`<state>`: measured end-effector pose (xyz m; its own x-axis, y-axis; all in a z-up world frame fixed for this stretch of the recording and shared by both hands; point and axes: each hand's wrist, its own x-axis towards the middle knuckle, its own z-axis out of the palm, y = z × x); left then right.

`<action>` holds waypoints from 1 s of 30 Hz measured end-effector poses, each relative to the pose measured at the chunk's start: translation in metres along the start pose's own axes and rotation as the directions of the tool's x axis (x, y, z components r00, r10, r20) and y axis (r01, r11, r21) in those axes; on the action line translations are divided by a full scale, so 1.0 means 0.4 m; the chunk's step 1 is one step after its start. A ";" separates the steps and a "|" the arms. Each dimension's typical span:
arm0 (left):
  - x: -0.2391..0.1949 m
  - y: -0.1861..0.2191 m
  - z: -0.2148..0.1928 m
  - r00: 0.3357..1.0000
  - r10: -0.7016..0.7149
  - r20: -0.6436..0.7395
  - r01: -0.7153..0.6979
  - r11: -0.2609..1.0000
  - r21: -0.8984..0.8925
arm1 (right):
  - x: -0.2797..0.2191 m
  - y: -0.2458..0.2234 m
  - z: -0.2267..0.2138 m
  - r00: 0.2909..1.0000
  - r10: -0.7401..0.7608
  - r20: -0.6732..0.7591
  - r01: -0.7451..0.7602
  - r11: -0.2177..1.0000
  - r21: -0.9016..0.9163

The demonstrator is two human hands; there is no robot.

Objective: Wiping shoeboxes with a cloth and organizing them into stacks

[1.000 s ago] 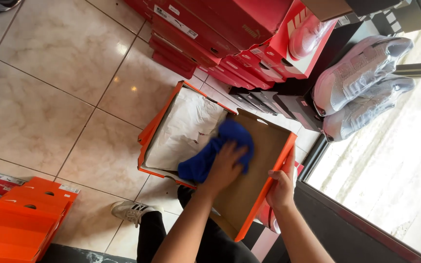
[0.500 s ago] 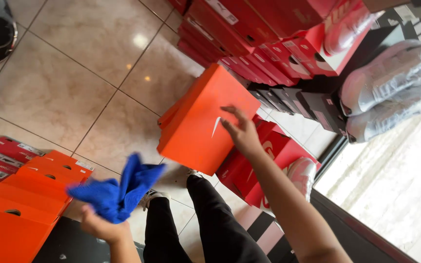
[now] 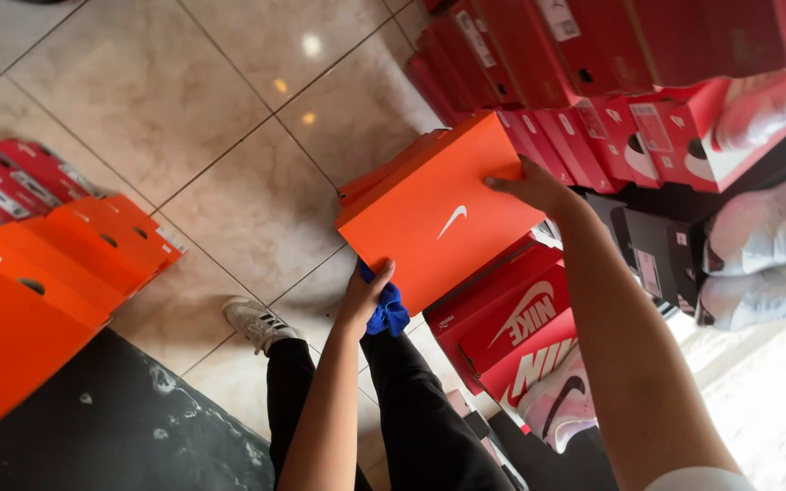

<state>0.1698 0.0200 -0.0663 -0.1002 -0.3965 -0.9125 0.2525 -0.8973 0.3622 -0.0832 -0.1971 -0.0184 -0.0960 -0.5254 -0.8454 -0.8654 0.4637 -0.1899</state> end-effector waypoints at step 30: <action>-0.432 -0.169 -1.019 0.521 0.348 -0.780 0.161 0.857 0.490 | -0.245 -0.889 1.220 0.725 -0.637 0.263 0.357 0.673 0.648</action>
<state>0.5624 0.2285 -0.0106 0.7860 -0.3671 -0.4975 -0.2711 -0.9278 0.2563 0.4739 0.0375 -0.1116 0.6111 -0.4886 -0.6228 -0.2979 0.5869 -0.7528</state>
